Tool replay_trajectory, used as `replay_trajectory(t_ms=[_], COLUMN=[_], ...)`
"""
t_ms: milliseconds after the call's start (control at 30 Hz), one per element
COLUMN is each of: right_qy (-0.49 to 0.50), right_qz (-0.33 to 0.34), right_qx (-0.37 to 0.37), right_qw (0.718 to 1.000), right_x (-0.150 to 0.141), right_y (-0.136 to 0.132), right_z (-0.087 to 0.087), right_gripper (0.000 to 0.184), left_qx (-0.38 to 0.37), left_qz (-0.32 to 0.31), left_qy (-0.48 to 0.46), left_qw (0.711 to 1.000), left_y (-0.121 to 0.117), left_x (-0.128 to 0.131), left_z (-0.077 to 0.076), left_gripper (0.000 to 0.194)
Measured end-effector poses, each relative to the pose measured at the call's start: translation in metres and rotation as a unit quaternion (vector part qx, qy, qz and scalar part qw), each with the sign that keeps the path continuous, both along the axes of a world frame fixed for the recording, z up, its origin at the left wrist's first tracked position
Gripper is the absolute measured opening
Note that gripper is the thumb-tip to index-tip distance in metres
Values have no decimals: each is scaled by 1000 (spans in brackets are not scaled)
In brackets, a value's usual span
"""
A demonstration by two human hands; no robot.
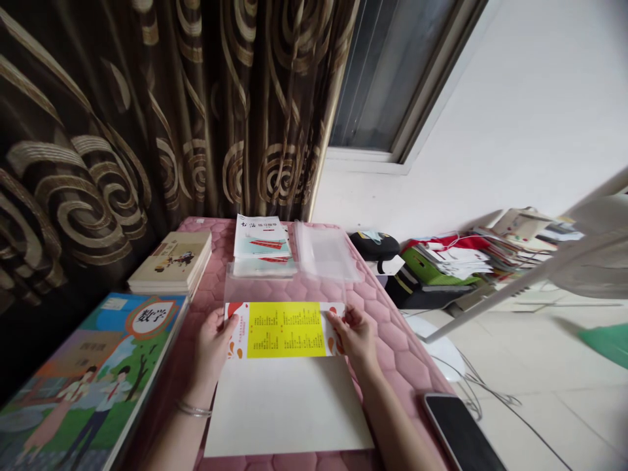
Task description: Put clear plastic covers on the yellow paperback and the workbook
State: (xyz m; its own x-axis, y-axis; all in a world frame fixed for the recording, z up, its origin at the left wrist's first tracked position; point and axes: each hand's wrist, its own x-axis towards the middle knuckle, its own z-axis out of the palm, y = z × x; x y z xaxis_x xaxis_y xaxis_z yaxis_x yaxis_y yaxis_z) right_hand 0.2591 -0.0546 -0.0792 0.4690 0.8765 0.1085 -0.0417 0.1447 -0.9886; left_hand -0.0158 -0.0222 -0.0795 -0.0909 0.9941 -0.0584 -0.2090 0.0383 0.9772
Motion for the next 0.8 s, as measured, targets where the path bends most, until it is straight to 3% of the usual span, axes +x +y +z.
replay_trajectory(t_ms=[533, 800], right_qy=[-1, 68], right_qz=[-17, 67], right_qx=[-10, -2], right_qw=[1000, 995], right_x=[1, -3], right_y=[1, -10], right_z=[-2, 13], right_gripper=[42, 37], left_qx=[0, 8], left_qz=[13, 17], left_qy=[10, 9], left_qw=[1000, 1000], left_y=[0, 0], left_x=[1, 2], left_z=[-1, -2], left_gripper=[43, 42])
